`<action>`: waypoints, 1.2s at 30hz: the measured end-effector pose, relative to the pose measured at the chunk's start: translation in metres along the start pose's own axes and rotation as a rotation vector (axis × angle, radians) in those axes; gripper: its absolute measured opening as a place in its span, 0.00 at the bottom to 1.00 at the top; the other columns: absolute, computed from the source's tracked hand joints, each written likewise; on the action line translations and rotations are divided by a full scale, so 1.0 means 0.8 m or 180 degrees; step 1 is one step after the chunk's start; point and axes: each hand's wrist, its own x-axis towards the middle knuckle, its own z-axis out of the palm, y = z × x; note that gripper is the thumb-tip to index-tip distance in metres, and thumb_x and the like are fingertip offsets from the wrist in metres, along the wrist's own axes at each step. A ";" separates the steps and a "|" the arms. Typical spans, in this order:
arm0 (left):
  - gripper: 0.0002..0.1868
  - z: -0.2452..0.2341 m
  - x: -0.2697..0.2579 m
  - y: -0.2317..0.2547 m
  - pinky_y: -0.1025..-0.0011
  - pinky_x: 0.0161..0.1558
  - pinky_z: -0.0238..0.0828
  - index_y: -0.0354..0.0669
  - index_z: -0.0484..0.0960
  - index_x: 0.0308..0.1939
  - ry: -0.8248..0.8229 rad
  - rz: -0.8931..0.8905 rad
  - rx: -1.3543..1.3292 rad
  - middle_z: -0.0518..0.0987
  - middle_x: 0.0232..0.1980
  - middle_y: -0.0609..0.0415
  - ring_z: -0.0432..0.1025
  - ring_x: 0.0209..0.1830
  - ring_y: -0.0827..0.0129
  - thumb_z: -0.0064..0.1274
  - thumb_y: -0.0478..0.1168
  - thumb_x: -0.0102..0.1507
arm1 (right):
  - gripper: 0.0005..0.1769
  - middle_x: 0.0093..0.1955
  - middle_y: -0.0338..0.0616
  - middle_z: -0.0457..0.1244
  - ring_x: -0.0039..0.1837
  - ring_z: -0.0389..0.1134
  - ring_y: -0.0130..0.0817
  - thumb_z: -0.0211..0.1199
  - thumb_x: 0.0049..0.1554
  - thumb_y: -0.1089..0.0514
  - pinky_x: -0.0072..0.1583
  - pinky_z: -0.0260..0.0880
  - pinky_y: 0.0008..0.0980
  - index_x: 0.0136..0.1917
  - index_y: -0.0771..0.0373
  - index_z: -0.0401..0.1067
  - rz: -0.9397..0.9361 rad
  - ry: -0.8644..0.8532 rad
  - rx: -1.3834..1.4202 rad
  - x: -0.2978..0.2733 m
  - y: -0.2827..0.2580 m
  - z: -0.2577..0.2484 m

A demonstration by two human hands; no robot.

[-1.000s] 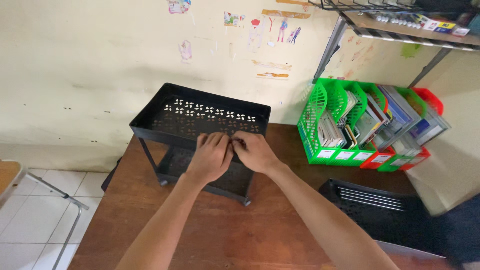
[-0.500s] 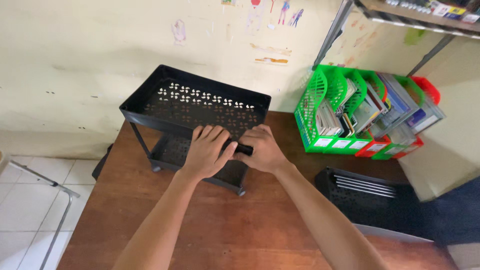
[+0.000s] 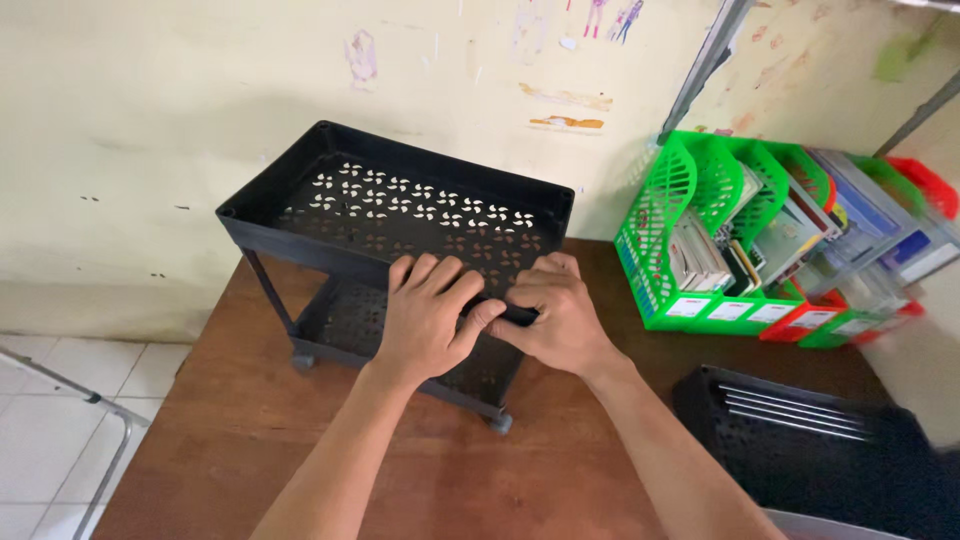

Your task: The person assembles a black plastic two-tier rolling shelf by inserting vertical poles into the base and trays, then securing them with small black caps. The person handles the trays, poles, and caps by hand on a wooden table.

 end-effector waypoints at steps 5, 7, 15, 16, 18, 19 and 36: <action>0.14 0.007 -0.010 0.000 0.58 0.52 0.56 0.46 0.80 0.38 0.0323 0.0298 0.0259 0.73 0.37 0.56 0.66 0.41 0.60 0.50 0.50 0.71 | 0.15 0.31 0.39 0.60 0.39 0.60 0.38 0.80 0.43 0.54 0.53 0.56 0.39 0.31 0.60 0.74 -0.0273 0.0110 0.0076 -0.003 0.009 -0.003; 0.13 0.012 -0.013 -0.004 0.60 0.49 0.55 0.47 0.80 0.37 0.0355 0.0437 0.0351 0.73 0.36 0.57 0.66 0.40 0.62 0.51 0.49 0.72 | 0.16 0.32 0.39 0.61 0.40 0.60 0.38 0.80 0.44 0.54 0.52 0.56 0.39 0.33 0.61 0.73 -0.0380 0.0231 0.0088 -0.012 0.015 -0.002; 0.08 0.027 -0.013 0.020 0.63 0.46 0.55 0.49 0.82 0.42 0.0816 0.0716 0.0448 0.74 0.36 0.61 0.67 0.38 0.67 0.51 0.46 0.72 | 0.20 0.36 0.40 0.64 0.42 0.63 0.37 0.81 0.44 0.56 0.52 0.61 0.35 0.34 0.63 0.68 -0.0526 0.0588 0.0271 -0.030 0.015 -0.014; 0.08 0.028 -0.015 0.024 0.64 0.46 0.55 0.49 0.81 0.42 0.0845 0.0697 0.0431 0.75 0.36 0.61 0.67 0.39 0.66 0.51 0.45 0.72 | 0.19 0.38 0.40 0.64 0.44 0.64 0.38 0.81 0.45 0.56 0.53 0.62 0.35 0.35 0.63 0.69 -0.0533 0.0625 0.0300 -0.034 0.015 -0.013; 0.08 0.028 -0.014 0.032 0.64 0.45 0.55 0.49 0.81 0.39 0.0862 0.0577 0.0419 0.74 0.34 0.61 0.67 0.37 0.66 0.51 0.45 0.70 | 0.18 0.42 0.41 0.65 0.48 0.65 0.39 0.80 0.47 0.57 0.54 0.63 0.36 0.38 0.64 0.70 -0.0572 0.0725 0.0344 -0.036 0.015 -0.009; 0.08 0.026 -0.010 0.035 0.64 0.44 0.55 0.49 0.81 0.38 0.0878 0.0532 0.0417 0.74 0.33 0.61 0.67 0.36 0.66 0.51 0.45 0.70 | 0.18 0.43 0.42 0.65 0.48 0.65 0.38 0.80 0.47 0.57 0.54 0.63 0.36 0.37 0.64 0.70 -0.0452 0.0722 0.0372 -0.034 0.016 -0.009; 0.14 -0.009 -0.020 0.151 0.59 0.40 0.68 0.47 0.80 0.34 0.0154 0.0267 0.0791 0.81 0.29 0.54 0.77 0.33 0.58 0.49 0.49 0.69 | 0.25 0.77 0.57 0.51 0.79 0.48 0.51 0.77 0.51 0.56 0.73 0.52 0.49 0.56 0.63 0.68 0.0237 0.1420 0.0249 -0.128 -0.028 -0.032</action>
